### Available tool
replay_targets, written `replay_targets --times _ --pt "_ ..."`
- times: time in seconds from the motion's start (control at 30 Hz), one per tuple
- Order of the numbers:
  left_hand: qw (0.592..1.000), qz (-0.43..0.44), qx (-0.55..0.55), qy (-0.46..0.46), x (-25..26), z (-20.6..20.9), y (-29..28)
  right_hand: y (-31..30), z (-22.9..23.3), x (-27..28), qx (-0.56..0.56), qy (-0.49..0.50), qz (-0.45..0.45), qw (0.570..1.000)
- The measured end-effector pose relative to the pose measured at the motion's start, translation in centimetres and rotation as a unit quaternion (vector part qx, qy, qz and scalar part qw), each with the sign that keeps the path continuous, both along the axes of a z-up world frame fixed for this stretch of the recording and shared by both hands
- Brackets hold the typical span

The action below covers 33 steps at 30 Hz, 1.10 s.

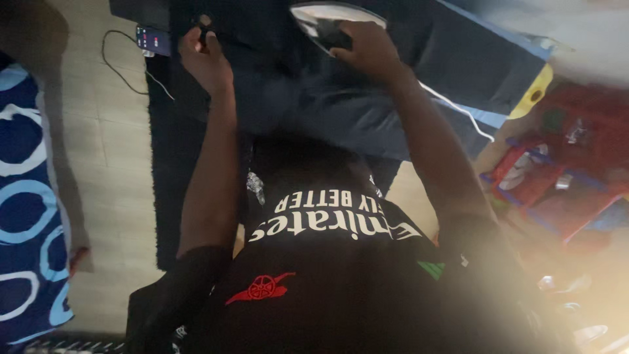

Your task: The person irons a pair of dark trousers by moving an iron back and forth across the fabric while smoothing it with their other hand.

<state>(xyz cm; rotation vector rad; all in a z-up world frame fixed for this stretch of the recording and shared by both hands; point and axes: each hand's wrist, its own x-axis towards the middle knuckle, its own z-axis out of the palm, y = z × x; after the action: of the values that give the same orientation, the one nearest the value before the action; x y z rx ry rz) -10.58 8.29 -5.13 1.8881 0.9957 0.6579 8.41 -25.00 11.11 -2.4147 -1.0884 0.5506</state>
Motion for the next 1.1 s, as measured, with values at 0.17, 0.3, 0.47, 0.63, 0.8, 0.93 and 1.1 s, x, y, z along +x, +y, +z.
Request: replay_targets --times 0.17,0.3,0.47,0.63,0.8,0.93,1.1 --pt "0.985 -0.102 0.134 0.029 2.4 1.1 3.8 6.7 -2.8 -0.7 0.000 0.034 0.029 0.999" --pt "0.977 -0.173 0.034 0.120 3.9 1.2 6.5 10.5 -3.5 -1.3 -0.001 0.037 -0.035 0.999" --pt "0.970 -0.227 0.055 0.060 4.9 0.1 7.3 12.4 -3.8 -2.0 -0.039 -0.007 -0.108 0.993" --pt "0.968 -0.223 -0.063 0.092 4.9 1.5 7.3 10.8 -3.8 -0.9 -0.026 -0.033 -0.026 0.999" --pt "0.966 -0.233 -0.073 0.079 5.1 2.3 7.6 12.2 -2.2 -1.7 -0.032 0.003 -0.115 0.993" --pt "0.959 -0.212 -0.123 0.141 5.6 0.7 7.6 13.5 -0.5 -2.1 -0.051 0.007 -0.043 0.998" --pt "0.961 -0.231 -0.040 0.145 5.4 -0.1 8.0 14.4 -0.7 -2.0 -0.024 0.015 -0.127 0.991"
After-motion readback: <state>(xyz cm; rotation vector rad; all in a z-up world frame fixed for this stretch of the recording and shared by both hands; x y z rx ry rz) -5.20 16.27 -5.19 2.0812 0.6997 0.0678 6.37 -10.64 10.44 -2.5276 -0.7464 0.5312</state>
